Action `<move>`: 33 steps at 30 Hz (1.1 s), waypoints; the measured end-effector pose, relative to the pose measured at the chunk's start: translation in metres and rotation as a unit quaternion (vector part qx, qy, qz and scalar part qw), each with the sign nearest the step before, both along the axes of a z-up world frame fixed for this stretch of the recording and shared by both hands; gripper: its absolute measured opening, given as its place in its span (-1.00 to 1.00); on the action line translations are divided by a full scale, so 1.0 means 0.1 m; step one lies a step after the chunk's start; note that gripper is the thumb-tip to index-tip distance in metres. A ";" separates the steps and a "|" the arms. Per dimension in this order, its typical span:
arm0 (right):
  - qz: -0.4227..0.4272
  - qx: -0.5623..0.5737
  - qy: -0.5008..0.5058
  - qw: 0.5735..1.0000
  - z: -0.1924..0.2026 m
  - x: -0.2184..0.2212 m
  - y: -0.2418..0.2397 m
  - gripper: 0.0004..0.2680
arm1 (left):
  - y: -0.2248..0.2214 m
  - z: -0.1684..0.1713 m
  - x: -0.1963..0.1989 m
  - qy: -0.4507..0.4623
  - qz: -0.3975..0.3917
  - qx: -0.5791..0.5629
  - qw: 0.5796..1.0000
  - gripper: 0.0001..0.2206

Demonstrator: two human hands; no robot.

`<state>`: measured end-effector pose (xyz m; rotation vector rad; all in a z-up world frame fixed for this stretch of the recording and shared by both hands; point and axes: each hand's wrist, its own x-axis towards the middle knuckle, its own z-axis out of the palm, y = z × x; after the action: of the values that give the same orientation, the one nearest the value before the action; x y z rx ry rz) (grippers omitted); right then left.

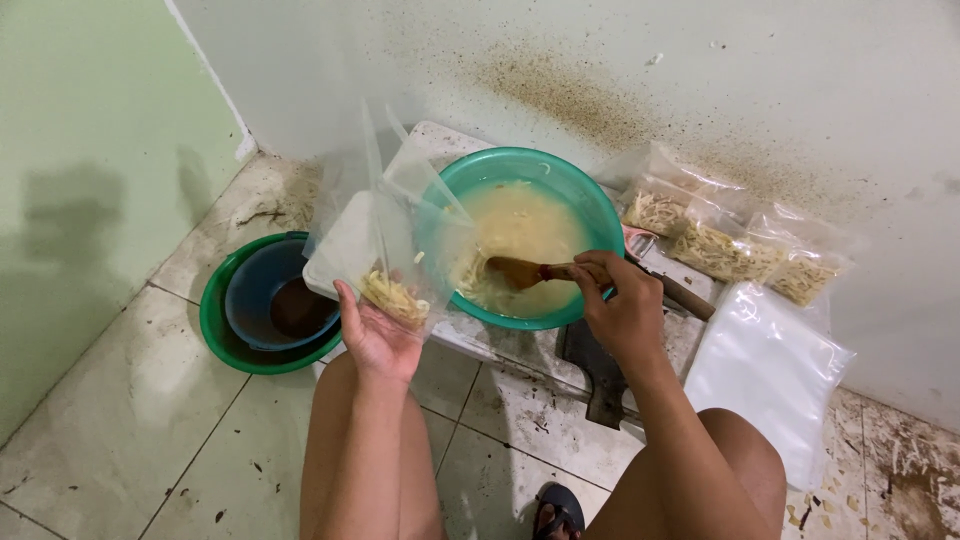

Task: The person uses a wooden spoon to scoop dried fruit pieces from a green bowl and places them into a plastic bag by hand.

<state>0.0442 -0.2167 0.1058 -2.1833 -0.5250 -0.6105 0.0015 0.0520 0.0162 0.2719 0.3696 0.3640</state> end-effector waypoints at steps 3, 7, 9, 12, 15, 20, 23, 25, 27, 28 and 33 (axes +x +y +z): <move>-0.021 -0.042 -0.047 0.998 -0.03 0.04 -0.03 -0.89 | 0.04 -0.10 0.01 0.000 0.001 -0.003 1.000 -0.35; -0.038 -0.002 -0.074 0.996 -0.14 0.21 -0.19 -0.93 | 0.03 0.02 0.01 0.014 -0.001 0.007 1.000 -0.33; -0.085 -0.008 -0.132 0.988 -0.14 0.27 -0.29 -0.94 | 0.03 -0.09 0.01 0.018 -0.007 0.011 1.000 -0.36; -0.110 -0.020 -0.118 0.987 -0.04 0.24 -0.35 -0.94 | 0.05 -0.09 0.04 0.029 -0.013 0.034 0.999 -0.33; -0.095 0.028 -0.057 0.993 -0.12 0.28 -0.41 -0.96 | 0.01 0.00 0.02 0.029 -0.007 0.032 0.999 -0.35; -0.123 0.056 0.026 0.990 -0.19 0.34 -0.39 -0.97 | 0.00 0.04 0.02 0.028 -0.011 0.031 0.999 -0.36; -0.131 0.066 0.056 0.988 -0.19 0.32 -0.33 -0.97 | -0.02 0.10 -0.01 0.033 -0.012 0.032 0.999 -0.37; -0.135 0.071 0.065 0.986 -0.16 0.30 -0.31 -0.96 | -0.02 0.09 -0.01 0.035 -0.010 0.032 0.999 -0.37; -0.131 0.077 0.102 0.983 -0.13 0.28 -0.30 -0.96 | 0.00 0.04 0.01 0.031 -0.005 0.028 0.999 -0.39; -0.131 0.077 0.102 0.983 -0.14 0.29 -0.31 -0.96 | 0.00 0.03 0.01 0.031 -0.005 0.028 0.999 -0.39; -0.095 0.115 0.177 0.973 -0.23 0.34 -0.35 -0.93 | -0.01 0.05 -0.01 0.020 -0.011 0.037 0.999 -0.40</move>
<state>0.0777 -0.2517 0.0832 -2.0688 -0.0537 -0.3472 0.0002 0.0506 0.0214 0.3567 0.3930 0.3509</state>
